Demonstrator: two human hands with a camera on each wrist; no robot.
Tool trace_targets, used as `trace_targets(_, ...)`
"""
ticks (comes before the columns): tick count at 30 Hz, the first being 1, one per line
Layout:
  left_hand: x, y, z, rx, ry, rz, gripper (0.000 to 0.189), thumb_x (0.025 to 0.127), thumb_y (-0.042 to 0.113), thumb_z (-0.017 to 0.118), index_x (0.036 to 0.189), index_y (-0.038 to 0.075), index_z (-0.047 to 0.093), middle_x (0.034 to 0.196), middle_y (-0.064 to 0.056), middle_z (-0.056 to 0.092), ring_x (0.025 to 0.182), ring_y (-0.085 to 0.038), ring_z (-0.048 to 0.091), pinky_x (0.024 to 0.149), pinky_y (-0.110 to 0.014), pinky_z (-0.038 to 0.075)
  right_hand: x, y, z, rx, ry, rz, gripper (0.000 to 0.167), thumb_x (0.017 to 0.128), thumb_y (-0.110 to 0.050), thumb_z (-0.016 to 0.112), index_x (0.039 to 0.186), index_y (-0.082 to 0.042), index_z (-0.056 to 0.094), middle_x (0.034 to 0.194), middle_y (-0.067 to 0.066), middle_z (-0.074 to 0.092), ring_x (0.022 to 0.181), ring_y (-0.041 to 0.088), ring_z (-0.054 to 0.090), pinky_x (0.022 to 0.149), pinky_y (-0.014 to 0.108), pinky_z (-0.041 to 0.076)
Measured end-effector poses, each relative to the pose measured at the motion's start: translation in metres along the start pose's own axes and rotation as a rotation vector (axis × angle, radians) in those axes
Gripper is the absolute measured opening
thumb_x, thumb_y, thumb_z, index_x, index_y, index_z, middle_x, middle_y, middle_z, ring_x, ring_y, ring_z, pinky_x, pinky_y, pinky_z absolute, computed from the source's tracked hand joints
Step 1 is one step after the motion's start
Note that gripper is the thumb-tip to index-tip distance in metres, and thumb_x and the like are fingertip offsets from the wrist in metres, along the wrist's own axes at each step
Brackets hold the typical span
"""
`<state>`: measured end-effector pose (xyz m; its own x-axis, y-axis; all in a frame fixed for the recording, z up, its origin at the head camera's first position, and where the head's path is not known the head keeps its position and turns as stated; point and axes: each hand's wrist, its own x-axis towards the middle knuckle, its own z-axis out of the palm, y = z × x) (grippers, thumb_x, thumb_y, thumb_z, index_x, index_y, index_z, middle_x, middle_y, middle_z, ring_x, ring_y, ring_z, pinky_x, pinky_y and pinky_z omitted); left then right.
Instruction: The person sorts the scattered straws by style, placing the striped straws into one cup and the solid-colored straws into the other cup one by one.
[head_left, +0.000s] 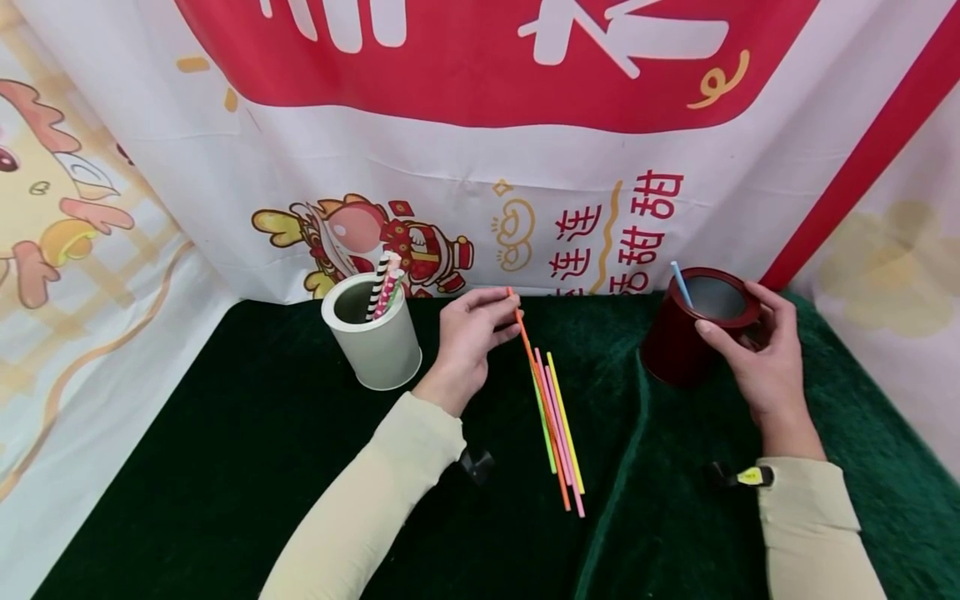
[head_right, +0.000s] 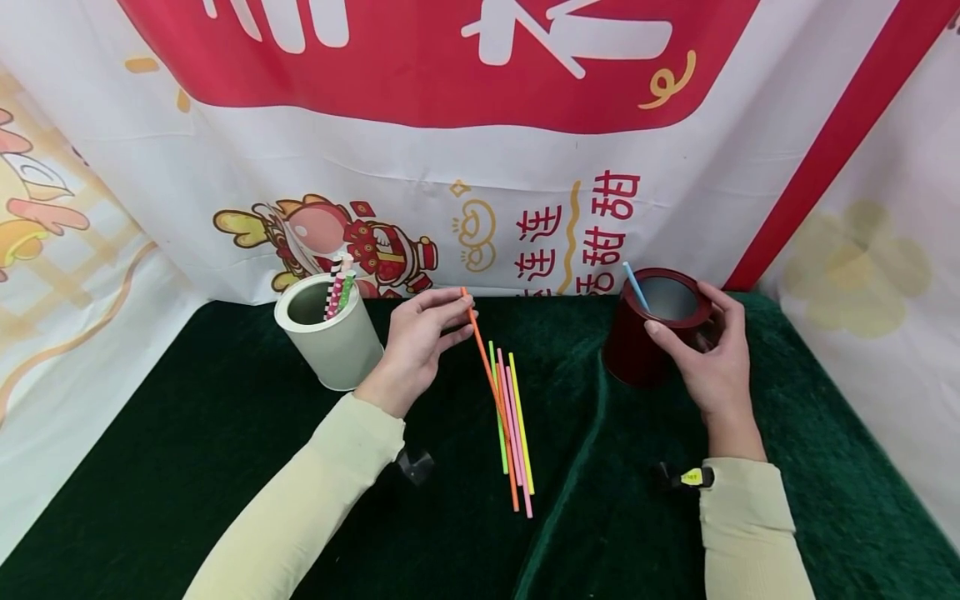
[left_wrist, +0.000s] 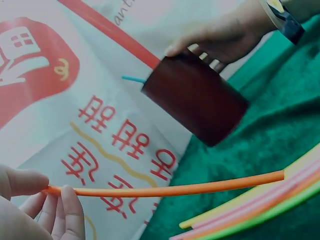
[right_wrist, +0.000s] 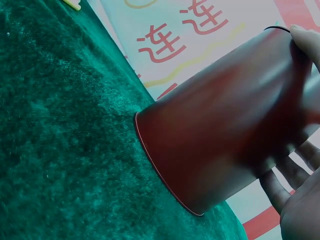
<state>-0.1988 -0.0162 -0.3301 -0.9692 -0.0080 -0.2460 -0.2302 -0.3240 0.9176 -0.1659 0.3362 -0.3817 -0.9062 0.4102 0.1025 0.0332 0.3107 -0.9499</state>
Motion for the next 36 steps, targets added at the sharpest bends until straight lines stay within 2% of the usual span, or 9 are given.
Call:
trace_targets(11, -0.009, 0.025, 0.007, -0.088, -0.032, 0.072, 0.022, 0.101, 0.007, 0.075, 0.122, 0.006, 0.074, 0.112, -0.003, 0.076, 0.100, -0.018, 0.073, 0.083, -0.031, 0.066, 0.000, 0.001, 0.000, 0.010, -0.001, -0.007, 0.081, 0.099, -0.033, 0.080, 0.164, -0.042, 0.032, 0.170, 0.000, 0.040, 0.134, 0.007, 0.040, 0.114, 0.036, 0.040)
trace_targets(17, -0.012, 0.033, 0.011, -0.111, -0.035, 0.115, 0.021, 0.101, 0.007, 0.075, 0.122, 0.007, 0.074, 0.111, -0.003, 0.076, 0.096, -0.017, 0.074, 0.084, -0.033, 0.066, 0.000, 0.001, 0.000, 0.010, -0.002, -0.004, 0.081, 0.099, -0.034, 0.080, 0.163, -0.043, 0.032, 0.171, 0.000, 0.040, 0.135, 0.007, 0.039, 0.116, 0.038, 0.039)
trace_targets(24, -0.017, 0.043, 0.016, -0.136, -0.031, 0.175, 0.015, 0.101, 0.008, 0.075, 0.117, 0.010, 0.074, 0.115, -0.007, 0.074, 0.114, -0.031, 0.072, 0.085, -0.035, 0.067, 0.000, 0.002, 0.000, 0.008, -0.005, -0.002, 0.081, 0.099, -0.034, 0.080, 0.163, -0.044, 0.032, 0.171, 0.000, 0.039, 0.134, 0.007, 0.040, 0.115, 0.037, 0.040)
trace_targets(26, -0.019, 0.045, 0.018, -0.146, -0.029, 0.194, 0.015, 0.101, 0.008, 0.074, 0.116, 0.010, 0.073, 0.115, -0.007, 0.073, 0.114, -0.030, 0.073, 0.085, -0.036, 0.067, 0.000, 0.002, 0.000, 0.005, -0.006, 0.000, 0.081, 0.099, -0.035, 0.080, 0.164, -0.044, 0.031, 0.171, 0.001, 0.039, 0.134, 0.007, 0.039, 0.116, 0.037, 0.040)
trace_targets(31, -0.026, 0.050, 0.024, -0.172, -0.034, 0.242, 0.017, 0.101, 0.007, 0.074, 0.118, 0.008, 0.071, 0.109, -0.004, 0.072, 0.101, -0.020, 0.075, 0.084, -0.036, 0.067, -0.001, 0.002, 0.000, 0.000, -0.006, 0.003, 0.082, 0.099, -0.036, 0.079, 0.164, -0.044, 0.031, 0.171, 0.001, 0.038, 0.135, 0.007, 0.039, 0.116, 0.038, 0.040)
trace_targets(36, -0.034, 0.054, 0.030, -0.183, -0.060, 0.283, 0.026, 0.102, 0.006, 0.073, 0.127, -0.001, 0.066, 0.107, -0.004, 0.071, 0.108, -0.029, 0.074, 0.083, -0.036, 0.067, 0.000, 0.002, 0.000, 0.001, -0.005, -0.005, 0.081, 0.099, -0.035, 0.079, 0.164, -0.044, 0.031, 0.171, 0.002, 0.039, 0.134, 0.007, 0.040, 0.113, 0.036, 0.040)
